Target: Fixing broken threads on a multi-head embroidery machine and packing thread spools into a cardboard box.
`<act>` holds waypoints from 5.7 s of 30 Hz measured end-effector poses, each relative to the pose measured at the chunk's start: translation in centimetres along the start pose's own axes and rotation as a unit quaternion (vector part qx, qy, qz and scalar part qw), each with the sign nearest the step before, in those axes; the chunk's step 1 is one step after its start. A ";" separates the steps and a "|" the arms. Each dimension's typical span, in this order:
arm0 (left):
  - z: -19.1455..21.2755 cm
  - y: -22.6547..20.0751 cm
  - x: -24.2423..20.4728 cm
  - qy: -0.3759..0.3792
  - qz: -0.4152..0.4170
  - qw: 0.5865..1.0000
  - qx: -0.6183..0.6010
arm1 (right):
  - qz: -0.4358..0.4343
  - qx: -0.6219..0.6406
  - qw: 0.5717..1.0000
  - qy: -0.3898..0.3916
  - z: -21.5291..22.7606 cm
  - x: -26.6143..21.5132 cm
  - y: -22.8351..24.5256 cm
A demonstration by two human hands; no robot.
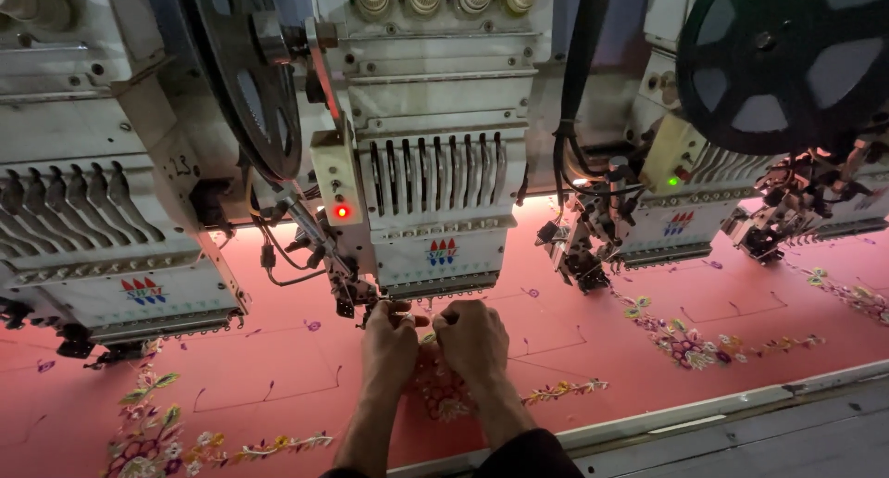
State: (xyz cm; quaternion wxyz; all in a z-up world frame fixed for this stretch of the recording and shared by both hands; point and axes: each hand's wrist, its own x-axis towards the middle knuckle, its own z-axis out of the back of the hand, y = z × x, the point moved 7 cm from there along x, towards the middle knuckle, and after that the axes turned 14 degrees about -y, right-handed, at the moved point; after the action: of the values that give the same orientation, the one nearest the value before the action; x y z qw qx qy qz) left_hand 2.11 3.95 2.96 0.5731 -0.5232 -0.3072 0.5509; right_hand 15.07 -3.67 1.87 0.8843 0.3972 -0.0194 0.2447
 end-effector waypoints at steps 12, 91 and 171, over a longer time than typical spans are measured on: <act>-1.0 0.9 1.3 0.012 -0.040 0.999 -0.001 | 0.015 0.015 1.000 -0.007 0.0 0.1 0.2; -1.0 3.2 0.0 0.286 0.022 0.955 -0.079 | -0.201 0.429 0.843 0.253 -0.6 0.9 -2.9; -0.9 4.7 4.9 0.170 -0.159 0.972 0.013 | -0.060 0.255 0.903 0.342 0.1 -2.5 1.2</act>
State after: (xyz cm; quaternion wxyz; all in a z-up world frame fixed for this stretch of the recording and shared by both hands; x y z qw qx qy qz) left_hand 2.53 7.64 -2.75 0.7038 -0.5462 -0.2776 0.3595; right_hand 12.38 -4.12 2.21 0.7183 0.5014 0.3711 0.3082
